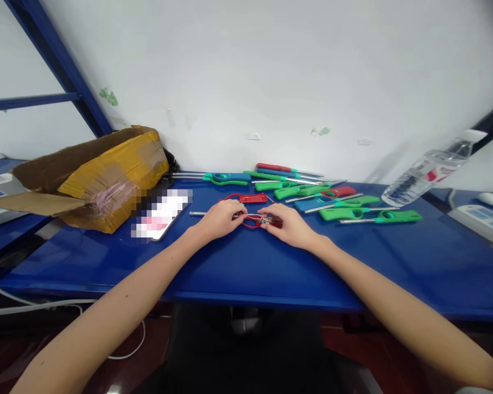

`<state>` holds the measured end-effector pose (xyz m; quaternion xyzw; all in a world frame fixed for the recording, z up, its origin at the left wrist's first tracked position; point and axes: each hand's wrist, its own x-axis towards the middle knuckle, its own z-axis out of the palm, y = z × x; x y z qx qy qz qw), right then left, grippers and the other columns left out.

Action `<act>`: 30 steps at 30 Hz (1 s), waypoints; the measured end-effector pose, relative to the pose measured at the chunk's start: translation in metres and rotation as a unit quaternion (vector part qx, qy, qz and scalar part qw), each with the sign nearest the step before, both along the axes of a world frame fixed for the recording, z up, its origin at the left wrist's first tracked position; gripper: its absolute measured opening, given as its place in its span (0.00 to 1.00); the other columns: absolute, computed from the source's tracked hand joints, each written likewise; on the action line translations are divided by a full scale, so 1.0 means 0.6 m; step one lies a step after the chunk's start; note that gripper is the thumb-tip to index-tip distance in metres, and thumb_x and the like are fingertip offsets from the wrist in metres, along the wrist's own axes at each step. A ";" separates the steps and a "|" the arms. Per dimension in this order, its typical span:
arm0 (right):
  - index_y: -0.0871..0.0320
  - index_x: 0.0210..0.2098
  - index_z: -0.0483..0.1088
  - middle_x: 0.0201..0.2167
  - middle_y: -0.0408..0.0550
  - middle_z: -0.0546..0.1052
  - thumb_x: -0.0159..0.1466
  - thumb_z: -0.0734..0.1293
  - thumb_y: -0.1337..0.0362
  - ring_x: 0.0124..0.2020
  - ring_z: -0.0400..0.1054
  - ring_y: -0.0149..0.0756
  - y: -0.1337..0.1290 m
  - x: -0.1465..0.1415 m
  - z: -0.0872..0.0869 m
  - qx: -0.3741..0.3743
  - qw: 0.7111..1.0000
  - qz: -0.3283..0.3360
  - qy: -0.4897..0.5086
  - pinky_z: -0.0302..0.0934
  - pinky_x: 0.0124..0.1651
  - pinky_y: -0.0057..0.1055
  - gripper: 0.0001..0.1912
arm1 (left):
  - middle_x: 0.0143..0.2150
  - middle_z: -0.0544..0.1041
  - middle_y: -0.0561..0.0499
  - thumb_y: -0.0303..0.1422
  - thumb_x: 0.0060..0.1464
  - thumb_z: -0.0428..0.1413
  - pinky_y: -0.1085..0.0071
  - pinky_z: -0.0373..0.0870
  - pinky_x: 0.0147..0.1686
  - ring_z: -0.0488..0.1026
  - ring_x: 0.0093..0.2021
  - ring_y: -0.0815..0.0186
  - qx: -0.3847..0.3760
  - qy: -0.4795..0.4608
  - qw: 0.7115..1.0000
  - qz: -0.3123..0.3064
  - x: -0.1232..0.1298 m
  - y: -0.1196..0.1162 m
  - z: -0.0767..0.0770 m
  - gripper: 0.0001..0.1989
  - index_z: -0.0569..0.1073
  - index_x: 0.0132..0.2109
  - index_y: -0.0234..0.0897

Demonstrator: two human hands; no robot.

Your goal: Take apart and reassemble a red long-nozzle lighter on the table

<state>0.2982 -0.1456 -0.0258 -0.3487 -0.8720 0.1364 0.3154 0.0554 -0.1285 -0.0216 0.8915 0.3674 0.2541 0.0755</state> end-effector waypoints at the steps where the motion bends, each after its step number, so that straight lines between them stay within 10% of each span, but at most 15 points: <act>1: 0.57 0.49 0.73 0.42 0.52 0.78 0.63 0.68 0.65 0.42 0.72 0.42 0.000 0.000 0.000 -0.002 1.000 -0.001 -0.002 0.68 0.48 0.42 0.15 | 0.38 0.78 0.48 0.30 0.62 0.52 0.69 0.69 0.42 0.75 0.39 0.63 0.000 -0.001 1.000 -0.001 0.000 0.000 0.000 0.08 0.77 0.41 0.37; 30: 0.55 0.41 0.74 0.42 0.49 0.79 0.63 0.67 0.67 0.44 0.71 0.41 -0.003 -0.001 0.006 0.001 0.999 0.034 -0.001 0.67 0.50 0.41 0.07 | 0.44 0.76 0.45 0.30 0.61 0.54 0.62 0.69 0.49 0.71 0.47 0.58 0.052 -0.004 0.999 -0.010 -0.007 0.003 -0.002 0.07 0.78 0.38 0.37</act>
